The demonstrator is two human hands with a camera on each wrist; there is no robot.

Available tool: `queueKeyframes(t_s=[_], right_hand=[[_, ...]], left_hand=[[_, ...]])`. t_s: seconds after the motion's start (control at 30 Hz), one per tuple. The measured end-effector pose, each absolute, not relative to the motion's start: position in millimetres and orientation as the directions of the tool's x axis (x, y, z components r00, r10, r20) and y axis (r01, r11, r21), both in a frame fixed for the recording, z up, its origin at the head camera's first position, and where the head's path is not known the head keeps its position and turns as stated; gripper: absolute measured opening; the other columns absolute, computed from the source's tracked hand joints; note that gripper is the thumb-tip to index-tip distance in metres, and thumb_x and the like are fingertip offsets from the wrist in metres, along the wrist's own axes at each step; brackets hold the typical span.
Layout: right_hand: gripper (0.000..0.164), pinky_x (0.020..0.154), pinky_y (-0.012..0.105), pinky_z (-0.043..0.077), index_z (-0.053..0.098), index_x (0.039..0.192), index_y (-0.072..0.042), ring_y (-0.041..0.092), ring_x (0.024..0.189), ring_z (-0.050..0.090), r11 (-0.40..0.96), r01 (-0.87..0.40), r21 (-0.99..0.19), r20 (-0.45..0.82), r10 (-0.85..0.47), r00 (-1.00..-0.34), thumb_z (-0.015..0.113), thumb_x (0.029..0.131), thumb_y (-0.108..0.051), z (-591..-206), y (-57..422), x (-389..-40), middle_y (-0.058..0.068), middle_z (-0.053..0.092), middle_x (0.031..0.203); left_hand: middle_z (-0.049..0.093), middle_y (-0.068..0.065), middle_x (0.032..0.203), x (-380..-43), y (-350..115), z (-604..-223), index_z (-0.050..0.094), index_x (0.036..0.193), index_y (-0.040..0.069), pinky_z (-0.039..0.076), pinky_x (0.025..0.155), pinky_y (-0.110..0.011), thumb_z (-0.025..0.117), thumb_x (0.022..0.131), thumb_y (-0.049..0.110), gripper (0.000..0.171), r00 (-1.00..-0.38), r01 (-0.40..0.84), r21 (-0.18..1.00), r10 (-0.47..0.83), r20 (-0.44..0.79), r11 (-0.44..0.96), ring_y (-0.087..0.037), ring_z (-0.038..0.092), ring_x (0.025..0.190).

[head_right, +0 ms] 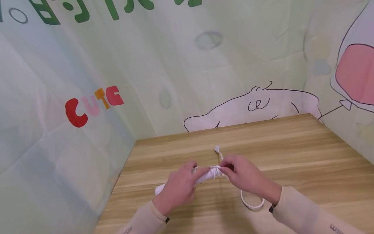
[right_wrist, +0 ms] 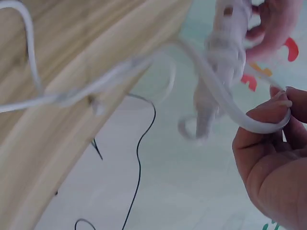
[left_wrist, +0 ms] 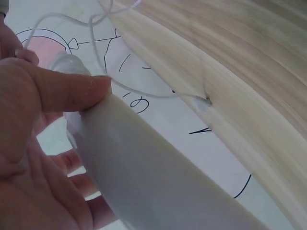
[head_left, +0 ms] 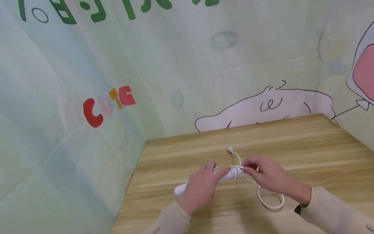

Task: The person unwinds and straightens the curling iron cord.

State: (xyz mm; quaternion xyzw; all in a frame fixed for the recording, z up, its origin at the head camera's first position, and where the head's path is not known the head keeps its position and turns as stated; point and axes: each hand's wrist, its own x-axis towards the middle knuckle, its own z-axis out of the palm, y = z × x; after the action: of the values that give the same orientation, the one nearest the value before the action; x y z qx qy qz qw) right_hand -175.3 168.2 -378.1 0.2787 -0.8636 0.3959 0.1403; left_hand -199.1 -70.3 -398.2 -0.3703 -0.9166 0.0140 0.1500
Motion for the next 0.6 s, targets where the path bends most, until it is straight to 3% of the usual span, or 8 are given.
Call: queueKeyframes(t_s=[0.1,0.2,0.4,0.6], right_hand=[[0.011,0.056,0.025,0.044,0.069,0.088,-0.013,0.002,0.067,0.048,0.545,-0.618,-0.566,0.457,-0.417,-0.786,0.067,0.092,-0.003,-374,177,-185,-0.013,0.056,0.077],[0.013,0.057,0.025,0.044,0.070,0.088,-0.013,0.001,0.068,0.048,0.537,-0.650,-0.538,0.473,-0.447,-0.760,0.066,0.091,-0.001,-378,186,-194,-0.014,0.055,0.079],[0.017,0.057,0.024,0.046,0.071,0.088,-0.014,0.001,0.068,0.048,0.492,-0.706,-0.510,0.510,-0.489,-0.708,0.068,0.088,0.002,-393,195,-210,-0.016,0.056,0.081],[0.016,0.063,0.025,0.051,0.073,0.090,-0.015,0.001,0.075,0.055,0.443,-0.754,-0.486,0.525,-0.542,-0.656,0.070,0.088,0.000,-418,196,-218,-0.011,0.064,0.087]], left_hand=[[0.053,-0.007,0.123,-193,-73,-399,0.052,0.139,0.037,0.046,0.049,-0.032,0.083,0.067,0.011,0.082,-0.662,0.712,-0.146,0.726,0.186,0.686,-0.021,0.058,0.091],[0.054,-0.003,0.120,-187,-77,-398,0.054,0.137,0.037,0.041,0.048,-0.029,0.084,0.068,0.011,0.080,-0.604,0.772,-0.127,0.782,0.157,0.622,-0.017,0.057,0.088],[0.055,0.000,0.115,-182,-84,-397,0.057,0.132,0.036,0.036,0.048,-0.021,0.077,0.069,0.003,0.074,-0.455,0.875,-0.069,0.864,0.215,0.478,-0.010,0.054,0.082],[0.056,0.001,0.117,-181,-85,-396,0.059,0.130,0.029,0.042,0.066,-0.016,0.074,0.066,-0.001,0.072,-0.325,0.940,-0.011,0.905,0.273,0.341,-0.007,0.055,0.085]])
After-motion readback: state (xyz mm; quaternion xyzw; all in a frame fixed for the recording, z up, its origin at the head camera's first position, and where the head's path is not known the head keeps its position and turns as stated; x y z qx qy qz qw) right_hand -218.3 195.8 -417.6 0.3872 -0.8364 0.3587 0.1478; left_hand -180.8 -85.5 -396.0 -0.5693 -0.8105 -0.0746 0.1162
